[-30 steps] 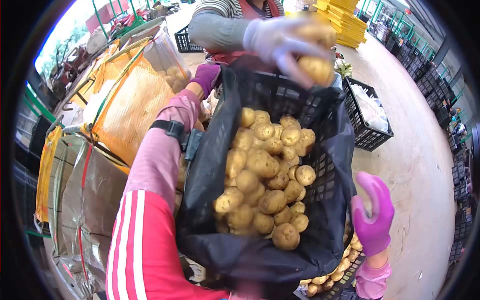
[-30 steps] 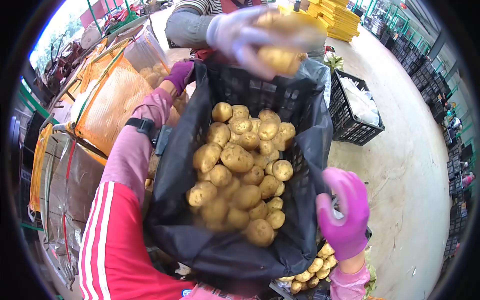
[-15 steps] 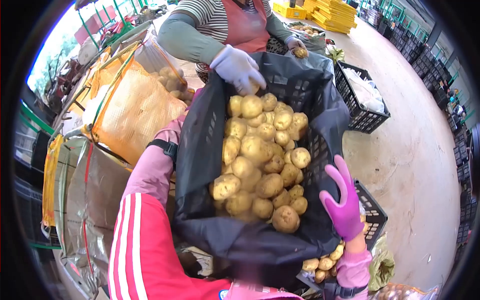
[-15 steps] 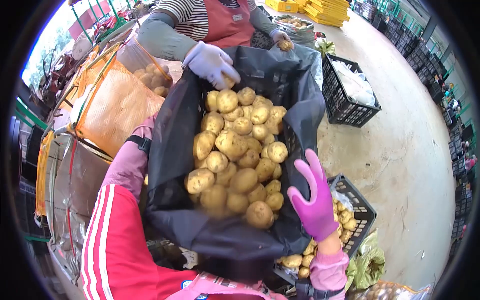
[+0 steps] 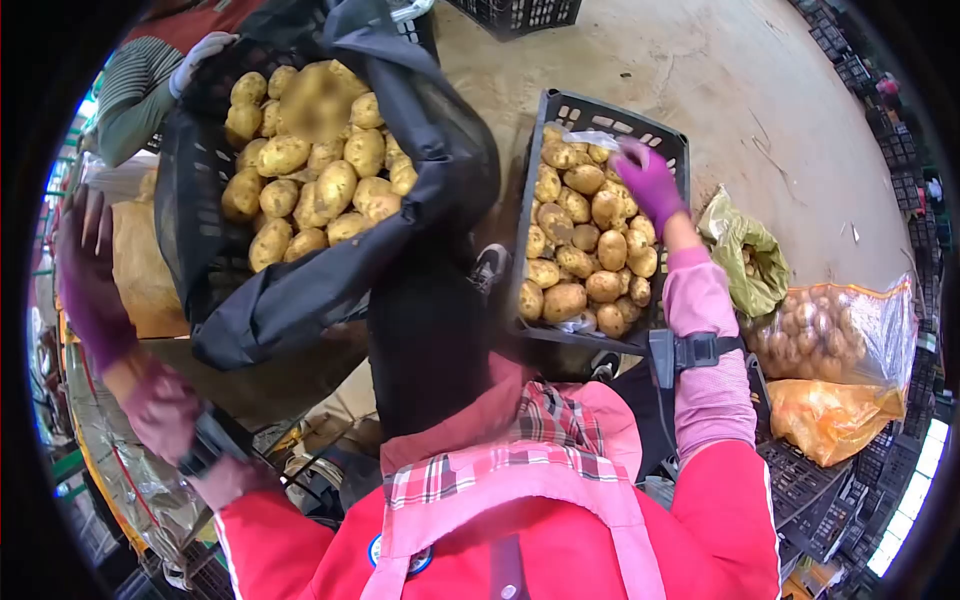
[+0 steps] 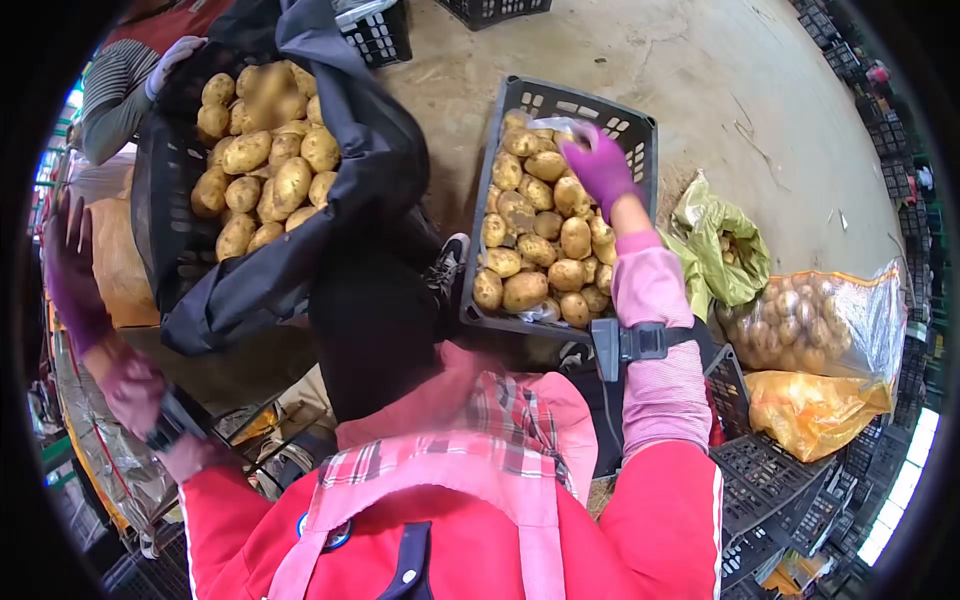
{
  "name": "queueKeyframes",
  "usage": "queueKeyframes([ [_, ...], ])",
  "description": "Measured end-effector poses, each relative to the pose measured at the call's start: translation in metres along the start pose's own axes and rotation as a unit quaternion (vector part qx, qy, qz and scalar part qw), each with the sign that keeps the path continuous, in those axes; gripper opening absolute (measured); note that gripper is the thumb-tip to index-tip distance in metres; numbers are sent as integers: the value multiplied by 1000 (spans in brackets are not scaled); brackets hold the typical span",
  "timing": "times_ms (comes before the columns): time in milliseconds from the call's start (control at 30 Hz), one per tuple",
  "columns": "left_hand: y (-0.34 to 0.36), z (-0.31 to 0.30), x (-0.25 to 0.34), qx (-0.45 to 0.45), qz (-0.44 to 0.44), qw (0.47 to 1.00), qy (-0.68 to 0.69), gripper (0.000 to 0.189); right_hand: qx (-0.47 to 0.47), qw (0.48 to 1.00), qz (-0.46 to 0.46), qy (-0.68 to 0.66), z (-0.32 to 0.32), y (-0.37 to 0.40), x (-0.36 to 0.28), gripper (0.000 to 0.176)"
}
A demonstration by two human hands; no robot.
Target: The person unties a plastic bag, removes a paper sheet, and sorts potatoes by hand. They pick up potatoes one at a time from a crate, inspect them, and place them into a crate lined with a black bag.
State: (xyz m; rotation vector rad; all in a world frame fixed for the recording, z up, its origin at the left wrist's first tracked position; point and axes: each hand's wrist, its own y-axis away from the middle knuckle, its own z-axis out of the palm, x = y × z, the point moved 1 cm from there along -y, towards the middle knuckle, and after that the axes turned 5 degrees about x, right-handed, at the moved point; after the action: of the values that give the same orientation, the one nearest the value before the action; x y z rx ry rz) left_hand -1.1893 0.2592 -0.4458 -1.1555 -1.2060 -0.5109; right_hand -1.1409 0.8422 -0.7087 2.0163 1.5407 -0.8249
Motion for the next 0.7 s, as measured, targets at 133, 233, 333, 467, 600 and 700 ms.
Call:
queueKeyframes([
  [133, 148, 94, 52, -117, 33, 992, 42, 57, -114, 951, 231, 173, 47, 74, 68, 68],
  [233, 237, 163, 34, -414, -123, 892, 136, 50, -14, 930, 150, 334, 90, 100, 95, 76],
  [333, 283, 204, -6, -434, -194, 869, 137, 36, -11, 937, 160, 311, 94, 95, 91, 70],
  [467, 287, 204, -24, -464, -191, 857, 118, 35, 68, 964, 214, 139, 84, 98, 98, 76],
  [600, 298, 204, -41, -439, -192, 877, 38, 49, 16, 959, 99, -266, 49, 105, 16, 70],
  [700, 294, 203, -9, -460, -360, 810, 59, 64, 8, 900, -1, -437, 9, 150, -87, 61],
])
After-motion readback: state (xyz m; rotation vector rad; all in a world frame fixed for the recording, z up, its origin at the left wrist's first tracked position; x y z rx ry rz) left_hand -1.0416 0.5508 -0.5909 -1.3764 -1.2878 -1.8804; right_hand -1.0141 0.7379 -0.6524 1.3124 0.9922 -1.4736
